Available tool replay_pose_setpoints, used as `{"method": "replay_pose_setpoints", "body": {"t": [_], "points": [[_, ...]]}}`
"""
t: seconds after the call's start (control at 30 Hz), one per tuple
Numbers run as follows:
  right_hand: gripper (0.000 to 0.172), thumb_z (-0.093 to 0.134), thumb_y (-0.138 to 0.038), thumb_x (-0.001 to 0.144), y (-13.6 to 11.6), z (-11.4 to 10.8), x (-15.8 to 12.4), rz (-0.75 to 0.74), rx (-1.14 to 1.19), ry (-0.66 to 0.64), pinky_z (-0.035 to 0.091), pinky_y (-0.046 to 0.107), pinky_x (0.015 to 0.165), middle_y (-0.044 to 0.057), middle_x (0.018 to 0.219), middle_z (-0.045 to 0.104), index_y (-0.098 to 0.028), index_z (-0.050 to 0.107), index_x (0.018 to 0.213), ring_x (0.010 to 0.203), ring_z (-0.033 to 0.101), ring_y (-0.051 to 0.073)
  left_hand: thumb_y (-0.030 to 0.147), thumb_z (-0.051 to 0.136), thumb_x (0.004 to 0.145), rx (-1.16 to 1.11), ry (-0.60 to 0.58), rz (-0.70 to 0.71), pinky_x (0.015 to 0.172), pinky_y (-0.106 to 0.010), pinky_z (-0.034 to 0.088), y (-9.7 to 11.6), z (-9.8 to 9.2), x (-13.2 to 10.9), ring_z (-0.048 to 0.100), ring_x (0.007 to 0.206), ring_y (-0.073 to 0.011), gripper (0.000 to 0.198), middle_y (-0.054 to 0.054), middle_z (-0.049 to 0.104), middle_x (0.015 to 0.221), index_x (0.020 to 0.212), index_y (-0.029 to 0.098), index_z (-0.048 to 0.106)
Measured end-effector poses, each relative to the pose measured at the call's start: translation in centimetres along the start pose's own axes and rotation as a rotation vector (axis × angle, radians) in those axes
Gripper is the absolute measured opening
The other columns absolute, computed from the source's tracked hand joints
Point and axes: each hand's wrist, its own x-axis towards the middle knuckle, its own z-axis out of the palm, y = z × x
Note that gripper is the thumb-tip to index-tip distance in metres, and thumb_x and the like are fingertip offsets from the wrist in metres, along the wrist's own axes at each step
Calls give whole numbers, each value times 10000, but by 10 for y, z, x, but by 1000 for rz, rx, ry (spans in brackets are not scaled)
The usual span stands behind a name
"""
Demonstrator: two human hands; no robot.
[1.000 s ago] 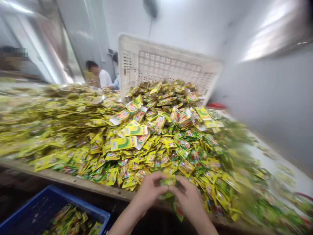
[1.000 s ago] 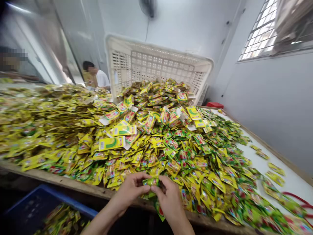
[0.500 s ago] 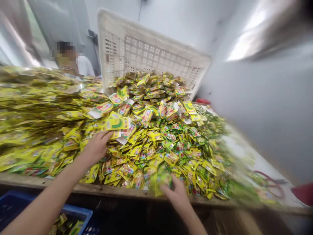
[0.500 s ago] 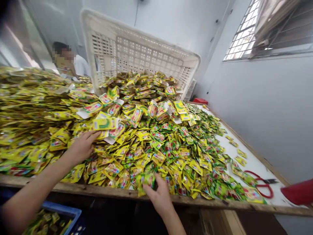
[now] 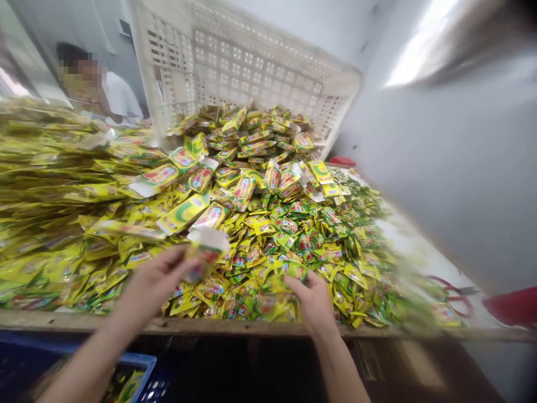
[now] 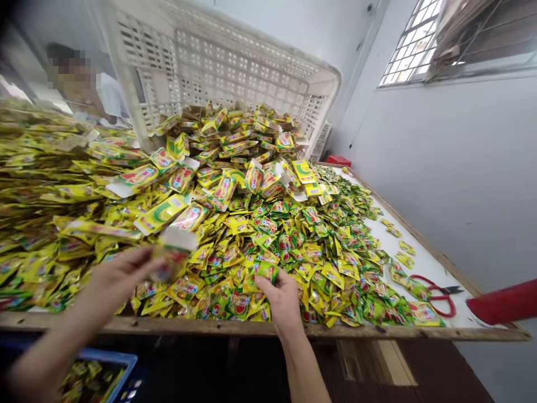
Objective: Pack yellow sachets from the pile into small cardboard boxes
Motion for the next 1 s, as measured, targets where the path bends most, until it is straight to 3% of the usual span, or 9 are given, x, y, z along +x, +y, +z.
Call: {"method": "replay_pose_setpoints", "body": {"t": [0.03,0.1,0.17,0.23,0.37,0.57,0.67,0.8,1.0], "points": [[194,740,-312,736,-4,2,1,-49,-13,24,470,248,540,-5,687,617,-155,658,817,569,541,131,460,692,753,-29,-139,-16,851,-324,477,2,24,-11,648,938,-280,395,-44,746,1027,1069,224,711],[145,701,-275,764,-11,9,2,-157,-114,2,473,256,594,-1,727,618,-164,668,852,627,553,142,423,670,786,-109,-273,-19,855,-330,485,2,68,-31,660,949,-284,346,-59,751,1020,1062,221,721],[49,660,-210,768,-14,13,2,-284,-296,-42,466,256,650,7,773,608,-174,668,799,713,562,156,396,645,815,-204,-312,-25,852,-319,490,-1,100,-45,663,964,-278,301,-54,749,1029,1056,232,721],[65,617,-137,754,-14,13,2,-399,-473,-51,447,246,661,3,774,571,-179,643,713,731,550,153,388,630,830,-247,-286,-38,847,-309,488,-5,115,-53,659,974,-273,272,-45,743,1038,1045,244,714],[195,580,-40,691,-19,8,0,-439,-696,-122,435,238,661,-3,796,539,-187,677,775,737,546,149,380,611,849,-207,-224,-25,863,-308,468,-10,117,-59,640,998,-272,262,-43,722,1069,1065,253,687],[240,654,-69,725,-52,14,1,-487,-862,-445,451,263,736,3,859,615,-227,710,897,816,570,175,355,674,810,-242,-255,-19,818,-285,465,-7,118,-62,630,945,-253,266,-36,703,989,1050,242,661],[156,690,-155,788,-53,21,1,-517,-910,-409,443,278,755,8,861,623,-221,684,929,828,573,180,355,669,814,-329,-256,-36,745,-271,467,-4,120,-63,617,851,-233,197,-33,679,867,951,213,668],[99,638,-126,825,-37,31,-5,-568,-1052,-306,434,287,734,31,873,582,-205,669,877,837,545,186,339,624,856,-399,-261,-8,777,-278,459,-5,122,-65,599,861,-222,169,-36,667,872,957,212,671],[322,590,-29,828,-40,25,-8,-558,-966,-433,467,302,827,36,966,633,-231,653,1071,923,574,189,349,645,837,-474,-312,-73,886,-315,456,-11,120,-62,605,1021,-261,271,-62,697,1039,1074,220,671]]}}
